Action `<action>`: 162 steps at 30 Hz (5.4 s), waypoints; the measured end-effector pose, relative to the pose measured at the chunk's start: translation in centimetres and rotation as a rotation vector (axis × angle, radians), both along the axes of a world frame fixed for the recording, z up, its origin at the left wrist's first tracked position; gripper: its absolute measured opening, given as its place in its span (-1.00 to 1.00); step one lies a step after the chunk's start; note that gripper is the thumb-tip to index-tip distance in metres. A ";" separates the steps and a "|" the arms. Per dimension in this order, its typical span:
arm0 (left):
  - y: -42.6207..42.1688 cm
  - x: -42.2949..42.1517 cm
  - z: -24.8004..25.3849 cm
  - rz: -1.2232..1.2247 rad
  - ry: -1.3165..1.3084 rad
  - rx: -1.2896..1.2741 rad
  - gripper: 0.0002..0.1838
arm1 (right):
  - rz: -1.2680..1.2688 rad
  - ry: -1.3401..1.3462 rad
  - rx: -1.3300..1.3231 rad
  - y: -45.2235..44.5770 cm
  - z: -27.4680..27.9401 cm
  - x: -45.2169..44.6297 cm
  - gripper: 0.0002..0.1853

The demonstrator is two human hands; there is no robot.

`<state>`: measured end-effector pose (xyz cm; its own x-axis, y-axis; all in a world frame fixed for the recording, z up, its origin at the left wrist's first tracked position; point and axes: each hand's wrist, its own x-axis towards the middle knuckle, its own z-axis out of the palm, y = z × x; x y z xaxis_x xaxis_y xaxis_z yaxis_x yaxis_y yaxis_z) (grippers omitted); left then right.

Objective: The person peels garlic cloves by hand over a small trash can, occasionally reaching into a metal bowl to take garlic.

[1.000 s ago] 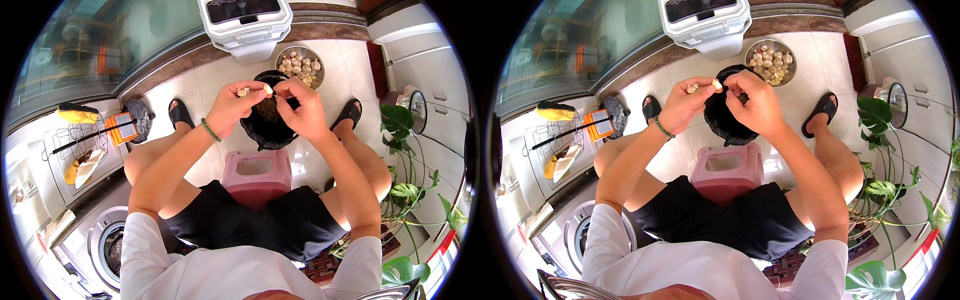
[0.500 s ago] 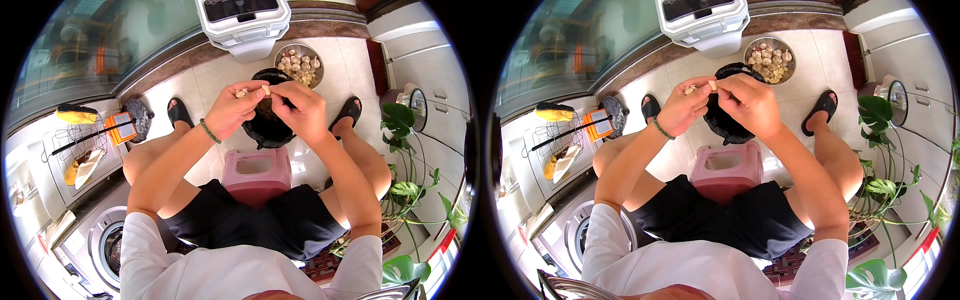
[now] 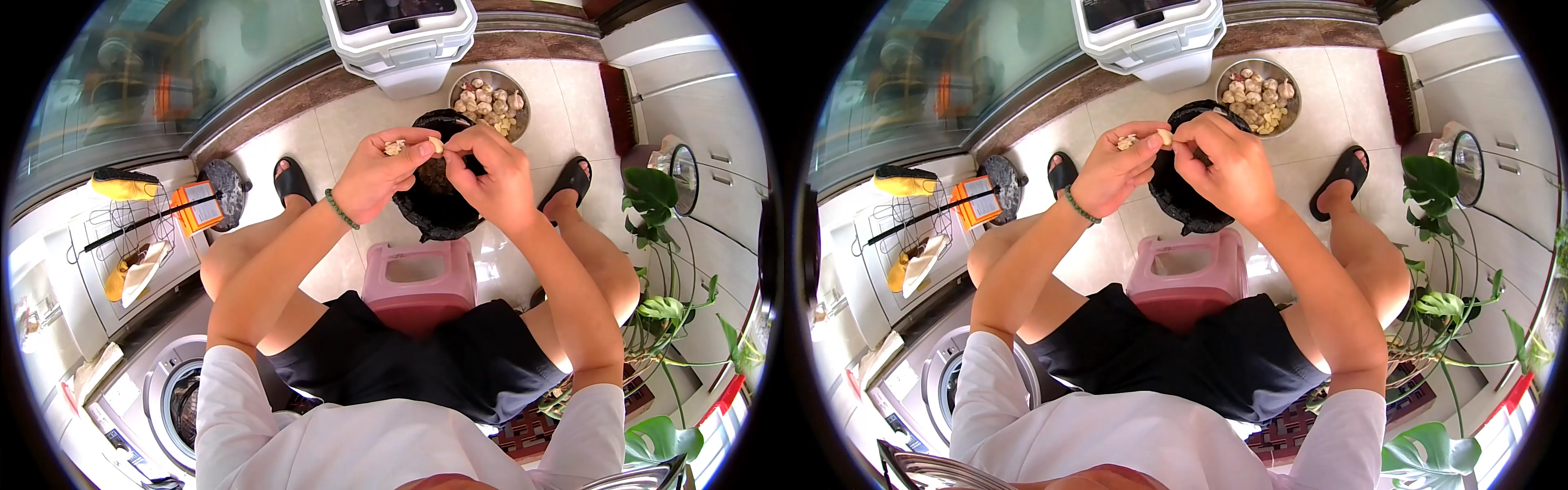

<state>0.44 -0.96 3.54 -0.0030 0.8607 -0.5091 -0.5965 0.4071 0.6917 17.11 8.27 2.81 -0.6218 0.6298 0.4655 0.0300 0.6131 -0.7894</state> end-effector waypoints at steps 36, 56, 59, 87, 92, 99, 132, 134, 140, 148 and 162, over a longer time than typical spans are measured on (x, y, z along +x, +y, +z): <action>-0.1 -0.2 -1.0 -0.075 -0.072 0.023 -0.85 | 0.099 -0.016 -0.284 0.0 -0.2 0.2 -0.89; 0.1 0.3 -1.4 -0.032 0.061 0.071 -0.84 | 0.209 0.123 -1.110 -0.3 -0.1 0.1 -0.89; 0.0 0.2 -1.6 -0.040 0.054 0.062 -0.84 | 0.214 0.195 -1.313 -0.4 -0.3 0.0 -0.88; 0.1 0.1 -0.7 -0.046 0.123 0.082 -0.67 | 0.052 0.121 -0.932 -0.4 -1.9 -0.5 -0.90; 0.2 -0.5 -1.3 -0.063 0.086 0.112 -0.63 | 0.012 0.132 -1.084 0.6 -1.5 0.1 -0.85; 0.3 -0.9 -1.3 -0.060 0.035 0.136 -0.57 | -0.055 -0.192 -0.658 0.9 -3.2 0.5 -0.93; -0.2 -0.3 -3.0 -0.059 0.445 0.349 -0.83 | 0.058 -0.012 -0.424 -1.0 -1.7 0.4 -0.93; -0.2 -0.5 -1.9 -0.078 0.335 0.201 -0.82 | 0.050 -0.012 -0.450 -1.2 -1.7 0.2 -0.94; -0.3 -0.3 -2.0 -0.085 0.188 0.041 -0.80 | -0.032 -0.025 -0.295 -1.0 -1.1 -0.2 -0.91; -0.5 0.0 -2.2 -0.075 0.239 0.039 -0.84 | -0.073 -0.067 -0.096 -1.3 -1.5 -0.4 -0.86; -0.6 -0.4 -2.1 -0.127 0.148 0.033 -0.77 | -0.056 -0.075 -0.193 -1.2 -1.9 -0.1 -0.88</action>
